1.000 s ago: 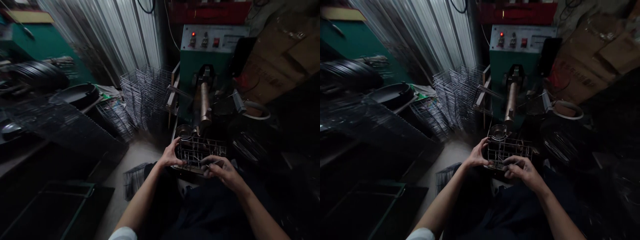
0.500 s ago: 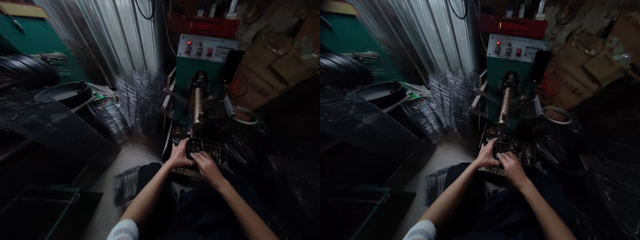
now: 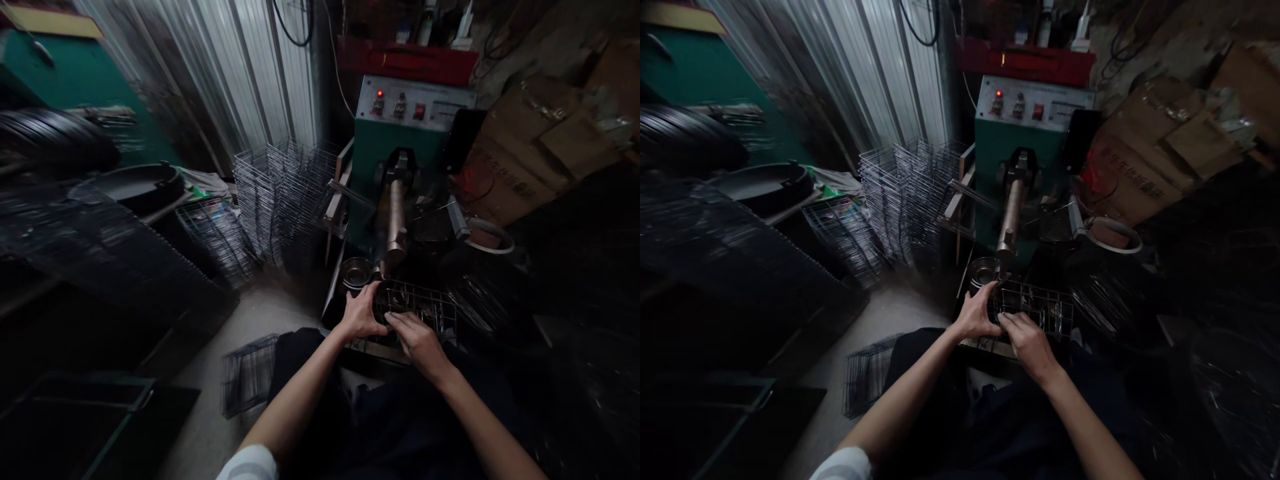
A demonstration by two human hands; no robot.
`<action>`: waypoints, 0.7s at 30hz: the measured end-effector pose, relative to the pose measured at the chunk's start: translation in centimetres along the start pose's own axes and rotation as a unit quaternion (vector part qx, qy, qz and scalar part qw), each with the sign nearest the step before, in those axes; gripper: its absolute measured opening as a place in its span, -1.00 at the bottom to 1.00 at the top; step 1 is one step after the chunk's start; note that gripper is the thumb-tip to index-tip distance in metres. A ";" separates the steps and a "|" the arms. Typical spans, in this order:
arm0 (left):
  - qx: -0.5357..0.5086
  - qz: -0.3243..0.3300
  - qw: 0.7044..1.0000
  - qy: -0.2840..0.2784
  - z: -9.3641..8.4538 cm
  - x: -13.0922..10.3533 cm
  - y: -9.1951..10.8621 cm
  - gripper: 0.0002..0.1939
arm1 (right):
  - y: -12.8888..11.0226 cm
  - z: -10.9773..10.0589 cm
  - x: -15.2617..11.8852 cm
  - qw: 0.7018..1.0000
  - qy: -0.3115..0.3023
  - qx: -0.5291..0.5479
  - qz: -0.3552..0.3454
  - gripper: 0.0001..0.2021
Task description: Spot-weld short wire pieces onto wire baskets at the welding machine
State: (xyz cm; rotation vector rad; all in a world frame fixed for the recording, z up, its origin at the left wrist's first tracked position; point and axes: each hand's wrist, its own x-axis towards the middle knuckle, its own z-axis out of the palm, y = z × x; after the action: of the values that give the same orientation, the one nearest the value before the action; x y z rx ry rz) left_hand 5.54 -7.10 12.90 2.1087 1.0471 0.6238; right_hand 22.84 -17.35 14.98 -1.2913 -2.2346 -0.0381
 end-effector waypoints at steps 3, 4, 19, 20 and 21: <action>-0.005 -0.009 1.000 -0.001 0.0 -0.3 0.1 0.18 | -0.3 -0.3 0.2 1.000 0.002 0.019 0.006 -0.54; -0.006 -0.015 1.000 -0.001 0.0 -0.5 0.1 0.19 | -0.4 -0.4 0.2 1.000 0.002 0.023 0.007 -0.55; -0.002 -0.021 1.000 0.013 -0.3 1.7 -1.3 0.22 | 2.0 -0.3 2.8 0.998 -0.029 0.047 0.018 -0.66; -0.004 -0.023 1.000 0.013 -0.3 1.8 -1.3 0.23 | 2.1 -0.3 2.8 0.998 -0.030 0.047 0.019 -0.67; -0.006 -0.025 1.000 0.013 -0.3 1.8 -1.4 0.23 | 2.2 -0.2 2.8 0.998 -0.031 0.047 0.020 -0.67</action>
State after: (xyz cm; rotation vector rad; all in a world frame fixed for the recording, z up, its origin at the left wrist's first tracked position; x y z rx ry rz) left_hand 5.66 -4.91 12.25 2.0633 1.1047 0.6321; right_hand 23.62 -13.99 16.00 -1.3013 -2.2331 0.1218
